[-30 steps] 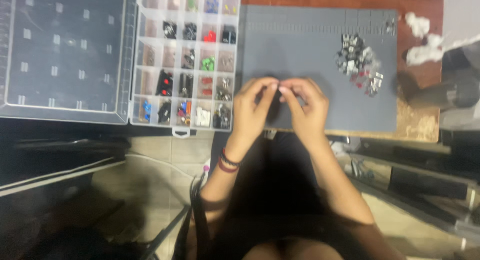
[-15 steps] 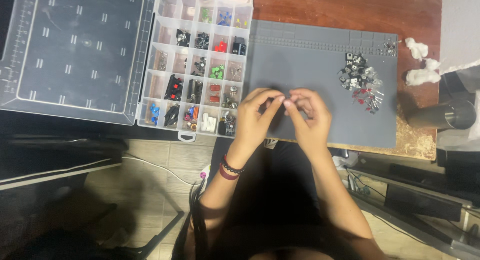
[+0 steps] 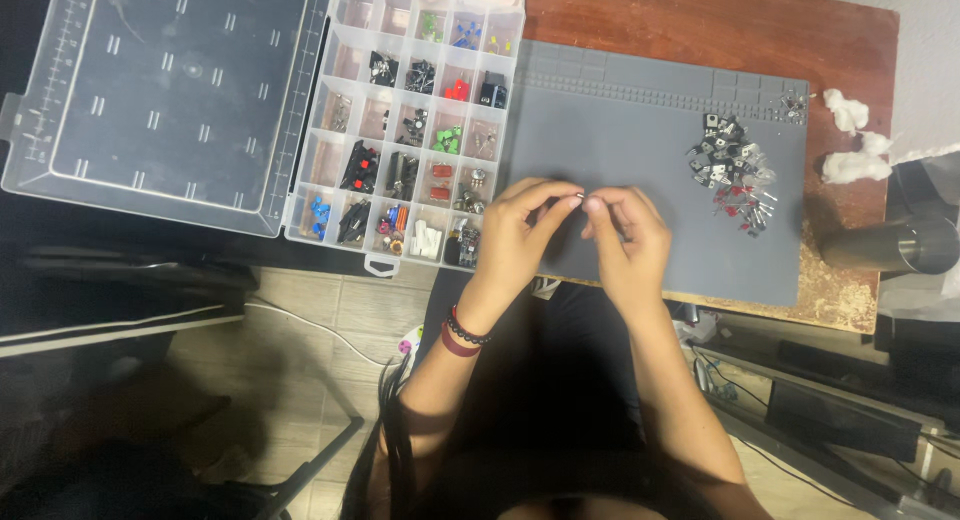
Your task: The person sorts small electronic components, such as transistors and diodes, from a pile on a gray mat into a compartmentalized plastic storage box. They pick up individual items, inspect them, and place them into specific slots within the organizer.
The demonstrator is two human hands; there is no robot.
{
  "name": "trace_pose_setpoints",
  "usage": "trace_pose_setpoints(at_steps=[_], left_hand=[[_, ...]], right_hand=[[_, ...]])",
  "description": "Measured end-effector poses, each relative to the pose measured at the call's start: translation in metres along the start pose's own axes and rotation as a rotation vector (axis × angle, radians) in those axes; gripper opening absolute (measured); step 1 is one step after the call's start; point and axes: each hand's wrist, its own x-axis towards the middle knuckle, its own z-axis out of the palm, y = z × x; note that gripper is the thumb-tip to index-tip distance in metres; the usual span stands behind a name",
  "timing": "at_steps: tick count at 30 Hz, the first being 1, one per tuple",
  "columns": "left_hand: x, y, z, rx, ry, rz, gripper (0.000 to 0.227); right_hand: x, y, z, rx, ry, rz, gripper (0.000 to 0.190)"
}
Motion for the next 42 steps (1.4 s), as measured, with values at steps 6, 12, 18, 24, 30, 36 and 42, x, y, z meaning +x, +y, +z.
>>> trace_pose_setpoints(at_steps=[6, 12, 18, 24, 30, 36, 42], left_hand=[[-0.003, 0.000, -0.001, -0.010, -0.009, -0.017, 0.009], [-0.007, -0.003, 0.000, -0.007, 0.053, -0.049, 0.008], [-0.012, -0.008, -0.004, -0.032, 0.091, -0.088, 0.010], [-0.022, -0.017, 0.003, -0.001, 0.026, -0.117, 0.015], [-0.027, -0.008, 0.012, 0.086, -0.165, -0.046, 0.009], [-0.035, -0.023, 0.019, 0.182, -0.221, -0.149, 0.024], [-0.035, -0.027, 0.017, 0.197, -0.226, -0.126, 0.032]], right_hand=[[0.003, -0.018, 0.000, -0.143, -0.072, -0.096, 0.013], [-0.002, -0.018, 0.002, -0.038, -0.085, -0.095, 0.016], [0.008, -0.021, 0.008, -0.256, -0.074, -0.281, 0.012], [0.079, -0.069, 0.020, -0.262, -0.266, -0.401, 0.009], [0.136, -0.074, 0.121, -0.234, -0.744, -0.576, 0.016], [0.159, -0.016, 0.226, -0.239, -0.817, -0.323, 0.005], [0.170, -0.004, 0.251, -0.193, -0.804, -0.322, 0.022]])
